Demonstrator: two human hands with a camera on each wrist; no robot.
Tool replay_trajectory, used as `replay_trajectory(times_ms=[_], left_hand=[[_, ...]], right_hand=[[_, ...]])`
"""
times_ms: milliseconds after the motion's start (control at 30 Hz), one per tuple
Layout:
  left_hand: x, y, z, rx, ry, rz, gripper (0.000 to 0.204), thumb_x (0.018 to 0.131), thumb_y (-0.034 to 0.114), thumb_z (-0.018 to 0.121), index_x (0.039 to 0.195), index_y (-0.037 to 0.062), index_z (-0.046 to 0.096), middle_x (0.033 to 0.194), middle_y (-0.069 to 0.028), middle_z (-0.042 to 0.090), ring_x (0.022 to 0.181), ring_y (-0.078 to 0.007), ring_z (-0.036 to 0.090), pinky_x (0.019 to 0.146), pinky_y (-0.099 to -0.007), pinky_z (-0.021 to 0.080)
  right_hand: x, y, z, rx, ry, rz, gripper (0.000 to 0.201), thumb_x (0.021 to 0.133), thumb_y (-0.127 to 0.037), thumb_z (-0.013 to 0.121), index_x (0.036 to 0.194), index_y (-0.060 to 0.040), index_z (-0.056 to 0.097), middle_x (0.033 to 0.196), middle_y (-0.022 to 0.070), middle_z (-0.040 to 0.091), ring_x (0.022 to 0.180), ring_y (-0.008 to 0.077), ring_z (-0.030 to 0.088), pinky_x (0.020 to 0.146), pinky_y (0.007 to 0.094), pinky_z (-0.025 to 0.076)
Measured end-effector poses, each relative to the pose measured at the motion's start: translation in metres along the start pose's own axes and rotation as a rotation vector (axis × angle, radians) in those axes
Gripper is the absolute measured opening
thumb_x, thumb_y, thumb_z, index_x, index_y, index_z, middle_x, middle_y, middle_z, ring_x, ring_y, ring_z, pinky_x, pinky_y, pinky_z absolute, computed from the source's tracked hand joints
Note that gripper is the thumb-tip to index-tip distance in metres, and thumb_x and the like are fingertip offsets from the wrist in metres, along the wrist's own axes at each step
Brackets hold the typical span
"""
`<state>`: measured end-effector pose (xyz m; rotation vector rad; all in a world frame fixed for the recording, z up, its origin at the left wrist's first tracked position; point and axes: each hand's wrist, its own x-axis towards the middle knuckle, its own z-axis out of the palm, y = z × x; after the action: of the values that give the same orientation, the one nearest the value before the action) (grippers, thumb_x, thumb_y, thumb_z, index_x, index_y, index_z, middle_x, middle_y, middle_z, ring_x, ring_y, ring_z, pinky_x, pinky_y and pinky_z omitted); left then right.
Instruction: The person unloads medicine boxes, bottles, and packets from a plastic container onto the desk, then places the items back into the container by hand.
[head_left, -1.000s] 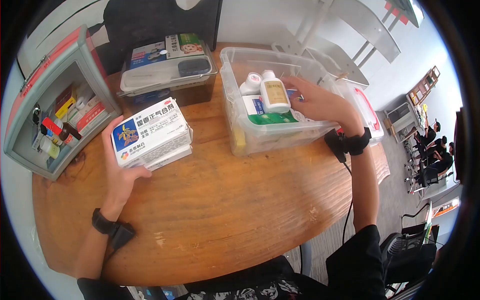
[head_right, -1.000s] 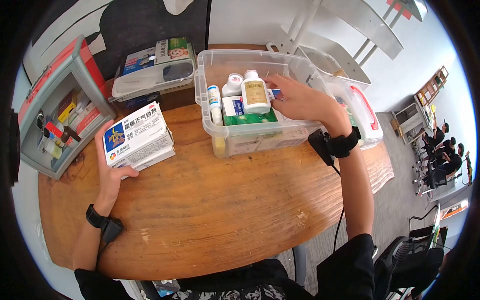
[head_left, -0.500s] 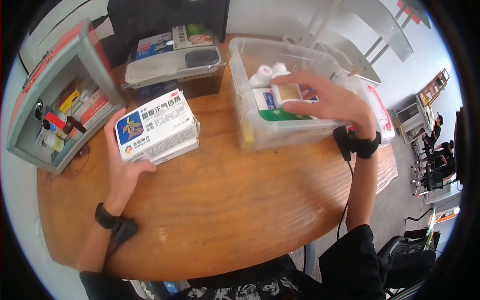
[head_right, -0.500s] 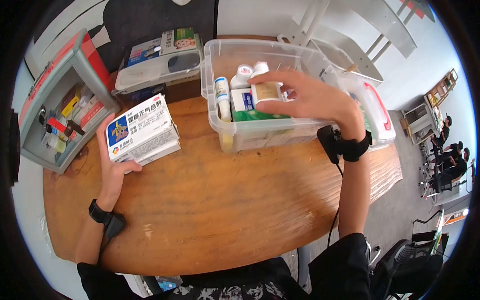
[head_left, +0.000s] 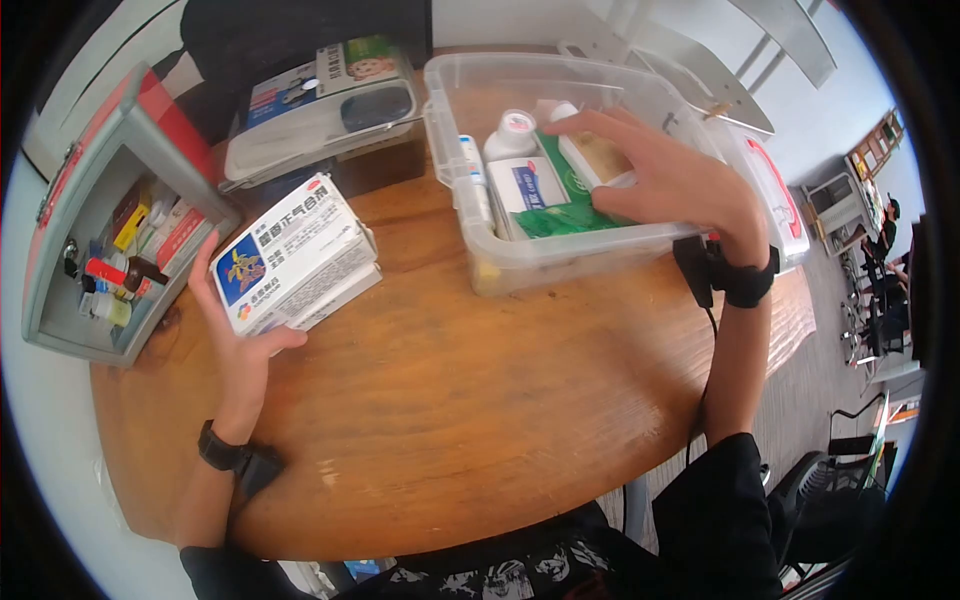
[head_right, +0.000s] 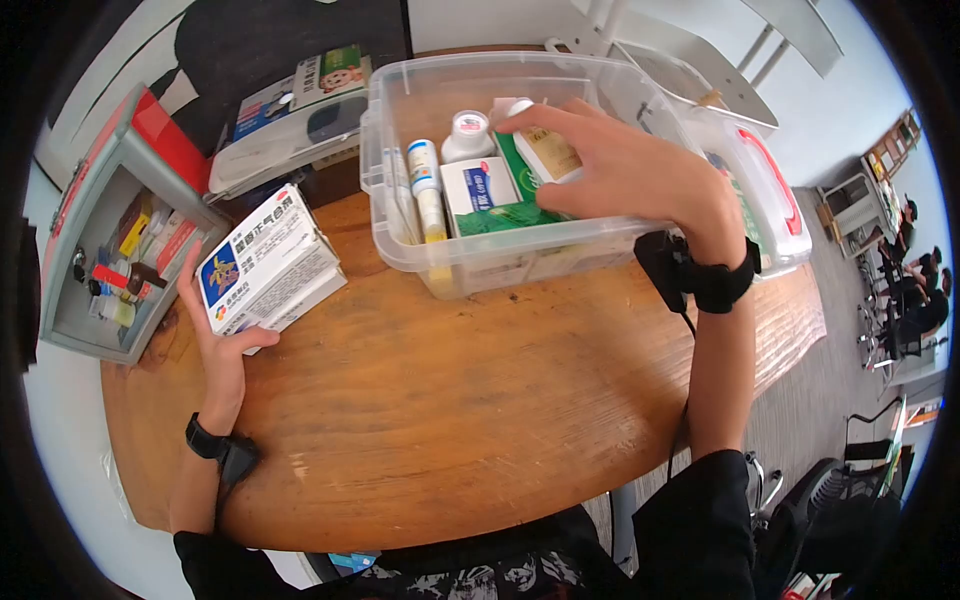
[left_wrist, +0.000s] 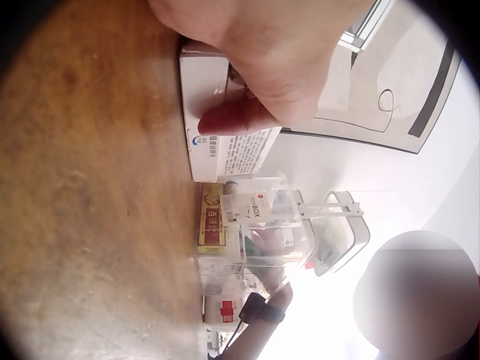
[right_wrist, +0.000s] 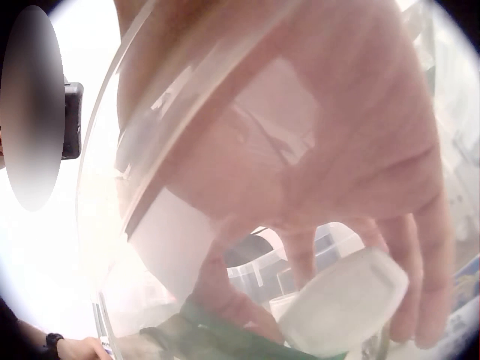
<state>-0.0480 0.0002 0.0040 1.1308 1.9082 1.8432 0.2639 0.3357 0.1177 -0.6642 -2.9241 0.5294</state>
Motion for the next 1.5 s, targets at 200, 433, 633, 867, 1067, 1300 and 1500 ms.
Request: replay_trajectory(times_ms=[200,433,633,867,1067,1300,1500], left_hand=[[-0.002,0.005,0.003,-0.014,0.013,-0.035,0.132,0.052,-0.004,0.082,0.171,0.0171,0.028,0.152,-0.0094,0.046,0.146,-0.0274,0.050,0.129,-0.0383,0.037],[-0.003,0.009,0.004,-0.030,0.013,-0.066,0.129,0.053,-0.007,0.079,0.170,0.0161,0.029,0.150,-0.0098,0.048,0.144,-0.0276,0.051,0.128,-0.0388,0.039],[-0.002,0.006,0.004,-0.025,0.008,-0.059,0.129,0.051,-0.005,0.079,0.170,0.0172,0.032,0.151,-0.0079,0.049,0.145,-0.0266,0.051,0.130,-0.0385,0.036],[-0.002,0.007,0.003,-0.001,-0.003,-0.034,0.125,0.055,-0.011,0.078,0.168,0.0139,0.031,0.150,-0.0107,0.048,0.142,-0.0269,0.054,0.119,-0.0365,0.048],[-0.003,0.009,0.002,-0.011,-0.016,-0.051,0.122,0.056,-0.011,0.077,0.167,0.0134,0.033,0.148,-0.0105,0.051,0.141,-0.0257,0.055,0.119,-0.0361,0.049],[-0.001,-0.002,0.000,-0.104,-0.063,-0.002,0.123,0.054,-0.015,0.078,0.166,0.0118,0.035,0.150,-0.0108,0.051,0.142,-0.0280,0.054,0.122,-0.0383,0.046],[0.000,-0.001,-0.003,-0.102,-0.090,-0.024,0.121,0.059,-0.017,0.079,0.166,0.0134,0.033,0.151,-0.0116,0.051,0.142,-0.0268,0.053,0.119,-0.0379,0.049]], right_hand=[[0.001,-0.012,-0.002,-0.014,-0.040,0.033,0.071,0.098,-0.045,0.077,0.161,-0.0203,0.056,0.147,0.0175,0.062,0.131,0.0335,0.063,0.110,0.0401,0.051],[-0.001,-0.013,-0.003,0.068,-0.065,-0.006,0.076,0.095,-0.047,0.084,0.161,-0.0234,0.055,0.152,0.0194,0.063,0.136,0.0355,0.065,0.113,0.0416,0.052],[-0.002,-0.021,-0.011,0.103,-0.125,0.038,0.072,0.096,-0.036,0.084,0.161,-0.0233,0.056,0.157,0.0199,0.059,0.138,0.0360,0.063,0.115,0.0418,0.051],[0.001,-0.004,-0.003,0.125,-0.075,-0.098,0.070,0.097,-0.032,0.083,0.161,-0.0241,0.055,0.160,0.0202,0.057,0.145,0.0371,0.058,0.122,0.0428,0.046],[0.001,-0.005,-0.004,0.064,-0.083,-0.059,0.076,0.098,-0.027,0.083,0.165,-0.0231,0.050,0.148,0.0094,0.061,0.120,0.0222,0.064,0.103,0.0352,0.053],[-0.002,-0.020,-0.013,0.074,-0.116,0.030,0.071,0.097,-0.031,0.083,0.160,-0.0190,0.052,0.154,0.0182,0.059,0.135,0.0320,0.062,0.113,0.0416,0.049],[0.000,-0.028,-0.008,0.091,-0.101,0.140,0.063,0.098,-0.033,0.083,0.150,-0.0160,0.051,0.127,0.0121,0.067,0.099,0.0210,0.064,0.088,0.0371,0.052]])
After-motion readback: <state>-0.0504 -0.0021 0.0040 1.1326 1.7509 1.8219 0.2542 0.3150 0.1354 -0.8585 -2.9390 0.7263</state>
